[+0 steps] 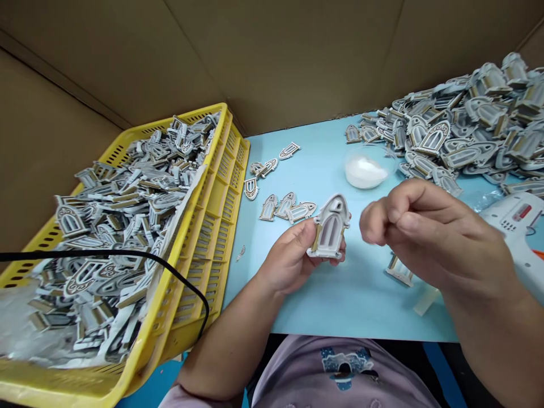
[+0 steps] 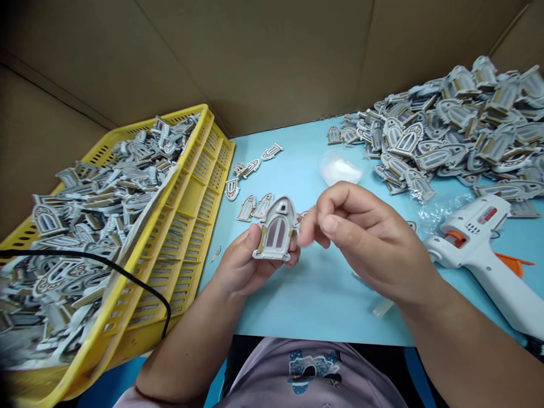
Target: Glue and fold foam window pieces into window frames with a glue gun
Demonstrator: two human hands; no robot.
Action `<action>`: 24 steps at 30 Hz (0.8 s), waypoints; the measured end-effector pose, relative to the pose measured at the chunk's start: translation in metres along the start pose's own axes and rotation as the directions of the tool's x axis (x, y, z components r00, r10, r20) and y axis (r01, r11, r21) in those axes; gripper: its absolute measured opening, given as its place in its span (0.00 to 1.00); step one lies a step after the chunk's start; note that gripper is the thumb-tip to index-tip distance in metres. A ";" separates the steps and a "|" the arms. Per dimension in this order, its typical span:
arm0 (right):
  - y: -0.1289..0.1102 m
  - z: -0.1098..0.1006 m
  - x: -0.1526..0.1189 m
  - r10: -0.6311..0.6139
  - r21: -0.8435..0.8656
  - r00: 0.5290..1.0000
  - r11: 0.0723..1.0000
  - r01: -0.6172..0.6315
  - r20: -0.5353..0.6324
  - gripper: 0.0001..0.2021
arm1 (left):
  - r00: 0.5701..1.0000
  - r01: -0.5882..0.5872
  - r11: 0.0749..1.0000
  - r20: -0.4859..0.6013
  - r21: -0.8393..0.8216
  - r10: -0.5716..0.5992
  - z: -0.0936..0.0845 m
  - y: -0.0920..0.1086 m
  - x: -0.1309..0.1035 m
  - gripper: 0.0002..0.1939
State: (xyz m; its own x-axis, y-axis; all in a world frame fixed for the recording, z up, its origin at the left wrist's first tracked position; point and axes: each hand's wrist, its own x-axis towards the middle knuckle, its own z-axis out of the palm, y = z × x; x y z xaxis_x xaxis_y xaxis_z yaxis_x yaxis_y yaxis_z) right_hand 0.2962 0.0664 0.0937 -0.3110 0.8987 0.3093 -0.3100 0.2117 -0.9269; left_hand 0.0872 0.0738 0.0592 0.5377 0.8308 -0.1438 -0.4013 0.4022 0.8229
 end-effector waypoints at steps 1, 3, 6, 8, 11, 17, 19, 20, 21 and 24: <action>0.000 0.000 0.000 0.005 0.047 1.000 0.999 -0.005 0.010 0.03 | 1.000 0.005 1.000 0.009 -0.015 -0.005 0.000 0.000 0.000 0.29; -0.001 0.000 -0.001 0.053 0.062 0.998 0.997 -0.053 -0.012 0.04 | 1.000 0.008 0.999 0.018 -0.043 -0.007 0.001 0.001 0.000 0.30; -0.001 0.002 -0.001 0.219 -0.084 0.971 0.970 -0.227 -0.102 0.07 | 1.000 -0.010 0.998 -0.030 -0.069 0.008 0.002 0.003 -0.001 0.29; 0.000 0.004 0.000 0.333 -0.191 0.937 0.918 -0.348 -0.109 0.09 | 0.997 -0.030 0.996 -0.079 -0.078 0.023 0.003 0.004 -0.001 0.29; 0.004 0.010 0.001 0.417 -0.305 0.907 0.857 -0.416 -0.064 0.09 | 0.994 -0.067 0.993 -0.092 -0.096 0.058 0.004 0.005 -0.001 0.27; 0.009 0.022 -0.001 0.130 -0.659 0.980 0.725 -0.197 -0.151 0.13 | 0.988 -0.126 0.982 -0.112 -0.144 0.110 0.004 0.004 0.003 0.24; 0.012 0.026 -0.003 -0.042 -0.793 0.991 0.605 -0.075 -0.125 0.12 | 0.989 -0.124 0.980 -0.098 -0.157 0.110 0.004 0.003 0.004 0.25; 0.014 0.028 -0.005 -0.121 -0.844 0.988 0.536 -0.017 -0.097 0.13 | 0.989 -0.128 0.978 -0.096 -0.163 0.114 0.004 0.003 0.004 0.25; 0.016 0.031 -0.006 -0.191 -0.883 0.979 0.468 0.033 -0.065 0.14 | 0.988 -0.135 0.977 -0.099 -0.166 0.120 0.005 0.003 0.004 0.25; 0.025 0.039 -0.010 -0.309 -0.936 0.951 0.339 0.098 -0.013 0.22 | 0.981 -0.157 0.976 -0.135 -0.153 0.137 0.005 0.002 0.004 0.25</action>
State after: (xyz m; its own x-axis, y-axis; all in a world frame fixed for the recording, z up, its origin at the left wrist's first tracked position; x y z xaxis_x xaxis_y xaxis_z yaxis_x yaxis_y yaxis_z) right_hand 0.2567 0.0484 0.0753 -0.1885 0.7939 0.5781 0.7051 0.5192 -0.4830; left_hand 0.0925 0.0758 0.0633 0.3729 0.9222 -0.1027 -0.5897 0.3210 0.7411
